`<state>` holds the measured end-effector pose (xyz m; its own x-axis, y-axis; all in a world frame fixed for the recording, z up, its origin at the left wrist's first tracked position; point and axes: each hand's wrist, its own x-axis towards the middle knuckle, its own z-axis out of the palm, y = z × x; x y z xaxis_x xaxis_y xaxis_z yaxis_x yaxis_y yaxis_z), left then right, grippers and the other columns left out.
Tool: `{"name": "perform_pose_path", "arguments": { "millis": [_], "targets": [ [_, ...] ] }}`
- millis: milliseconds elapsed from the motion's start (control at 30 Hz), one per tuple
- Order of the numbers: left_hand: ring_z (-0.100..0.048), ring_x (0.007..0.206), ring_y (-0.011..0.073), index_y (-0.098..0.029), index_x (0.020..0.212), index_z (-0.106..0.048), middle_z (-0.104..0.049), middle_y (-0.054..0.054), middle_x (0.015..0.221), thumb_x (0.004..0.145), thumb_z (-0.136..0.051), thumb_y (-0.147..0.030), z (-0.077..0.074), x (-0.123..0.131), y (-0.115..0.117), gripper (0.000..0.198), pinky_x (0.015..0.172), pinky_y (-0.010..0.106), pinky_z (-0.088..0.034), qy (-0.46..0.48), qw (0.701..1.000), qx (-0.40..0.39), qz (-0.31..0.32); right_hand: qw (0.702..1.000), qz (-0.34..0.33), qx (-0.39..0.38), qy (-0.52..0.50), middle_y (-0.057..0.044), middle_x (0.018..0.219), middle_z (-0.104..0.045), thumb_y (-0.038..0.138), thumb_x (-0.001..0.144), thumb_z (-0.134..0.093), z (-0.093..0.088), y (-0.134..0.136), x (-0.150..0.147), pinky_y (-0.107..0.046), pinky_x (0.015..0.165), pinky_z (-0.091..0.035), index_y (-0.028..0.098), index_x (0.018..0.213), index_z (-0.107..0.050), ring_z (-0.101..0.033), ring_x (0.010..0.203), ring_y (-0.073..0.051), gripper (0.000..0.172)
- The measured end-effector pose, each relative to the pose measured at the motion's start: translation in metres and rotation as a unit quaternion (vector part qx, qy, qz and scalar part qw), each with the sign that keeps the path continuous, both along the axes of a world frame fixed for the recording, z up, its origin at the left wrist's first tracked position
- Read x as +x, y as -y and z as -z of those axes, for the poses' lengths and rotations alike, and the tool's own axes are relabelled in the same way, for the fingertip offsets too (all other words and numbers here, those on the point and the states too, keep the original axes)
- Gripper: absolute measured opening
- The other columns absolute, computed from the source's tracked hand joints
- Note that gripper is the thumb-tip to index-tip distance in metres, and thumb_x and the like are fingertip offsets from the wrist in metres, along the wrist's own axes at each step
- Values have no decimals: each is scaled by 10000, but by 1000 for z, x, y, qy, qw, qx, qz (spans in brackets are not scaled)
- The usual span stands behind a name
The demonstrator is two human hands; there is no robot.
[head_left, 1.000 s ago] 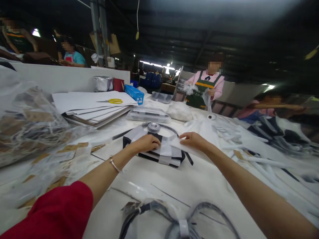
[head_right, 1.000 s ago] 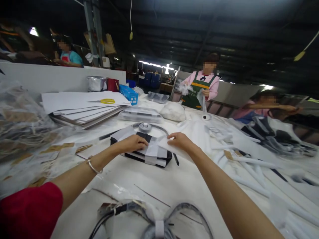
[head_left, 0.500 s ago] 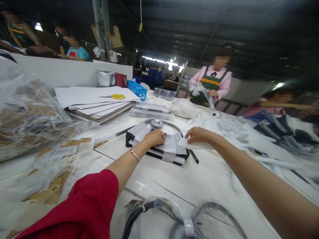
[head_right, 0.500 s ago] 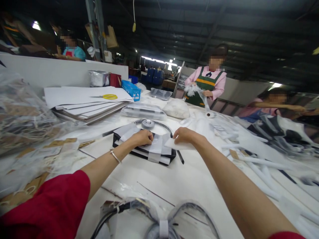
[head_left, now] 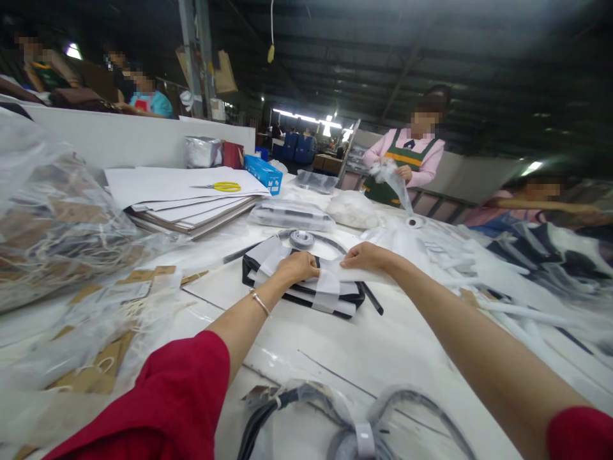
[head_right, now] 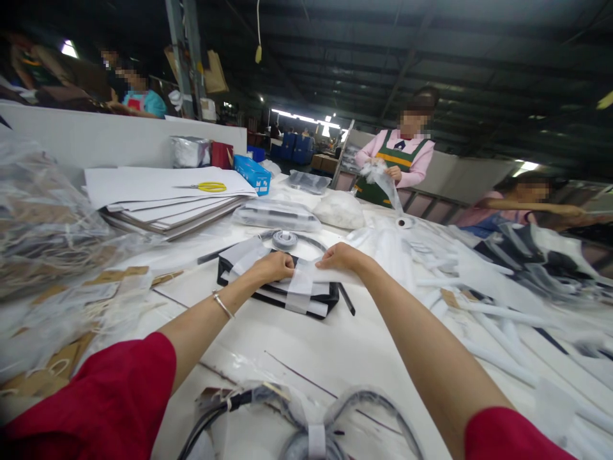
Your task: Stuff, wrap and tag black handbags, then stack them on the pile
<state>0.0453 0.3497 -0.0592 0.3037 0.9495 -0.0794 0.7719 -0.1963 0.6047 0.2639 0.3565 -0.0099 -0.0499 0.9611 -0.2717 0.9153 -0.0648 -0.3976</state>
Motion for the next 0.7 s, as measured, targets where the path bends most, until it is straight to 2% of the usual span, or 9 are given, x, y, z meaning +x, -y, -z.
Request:
{"name": "perform_pose_path", "arguments": {
  "millis": [133, 233, 333, 433, 533, 600, 700],
  "targets": [
    [-580, 623, 162, -209, 745, -720, -659, 7, 632, 673, -658, -385, 4, -2, 0, 200, 570, 243, -393, 24, 1000, 3, -4, 997, 17, -44, -67, -45, 855, -754, 320, 782, -685, 3, 3, -8, -253, 696, -506, 174, 826, -736, -664, 828, -202, 161],
    [-571, 610, 156, -211, 733, -718, -660, 2, 632, 667, -655, -385, 7, -3, -1, 197, 557, 240, -383, 43, 999, -3, -3, 993, 11, -79, -84, -41, 848, -755, 240, 777, -670, 3, 4, -14, -250, 689, -512, 174, 813, -734, -666, 802, -192, 99],
    [-554, 581, 148, -207, 700, -709, -643, -3, 593, 656, -665, -388, 9, -4, -3, 192, 542, 235, -378, 62, 998, -14, -2, 994, 11, -77, -81, -26, 781, -732, 176, 756, -661, 4, 0, -25, -237, 662, -492, 172, 780, -716, -645, 757, -176, 60],
    [-530, 547, 140, -197, 636, -677, -609, -8, 540, 644, -679, -375, 11, -4, -6, 177, 518, 232, -368, 81, 996, -34, -2, 996, 23, -46, -69, -8, 737, -689, 120, 746, -628, 10, -6, -38, -217, 608, -443, 174, 854, -697, -596, 685, -145, 139],
    [-497, 494, 127, -185, 547, -606, -552, -10, 476, 650, -681, -373, 12, -5, -8, 227, 473, 226, -348, 109, 992, -63, -2, 997, 39, -24, -61, 2, 714, -647, 98, 757, -574, 17, -7, -46, -213, 564, -403, 177, 1026, -670, -559, 643, -136, 297],
    [-465, 456, 115, -179, 510, -556, -516, -12, 445, 661, -677, -361, 13, -6, -10, 266, 439, 221, -326, 135, 987, -84, -5, 997, 40, -23, -61, 11, 705, -632, 110, 768, -552, 19, -7, -47, -215, 568, -403, 187, 1107, -651, -553, 638, -137, 362],
    [-389, 404, 88, -173, 514, -512, -466, -24, 425, 665, -686, -337, 13, -10, -11, 283, 398, 217, -280, 188, 976, -108, -18, 997, 23, -31, -60, 28, 686, -613, 122, 758, -554, 18, -5, -44, -218, 606, -410, 218, 1122, -664, -546, 646, -136, 392]
  ]
}}
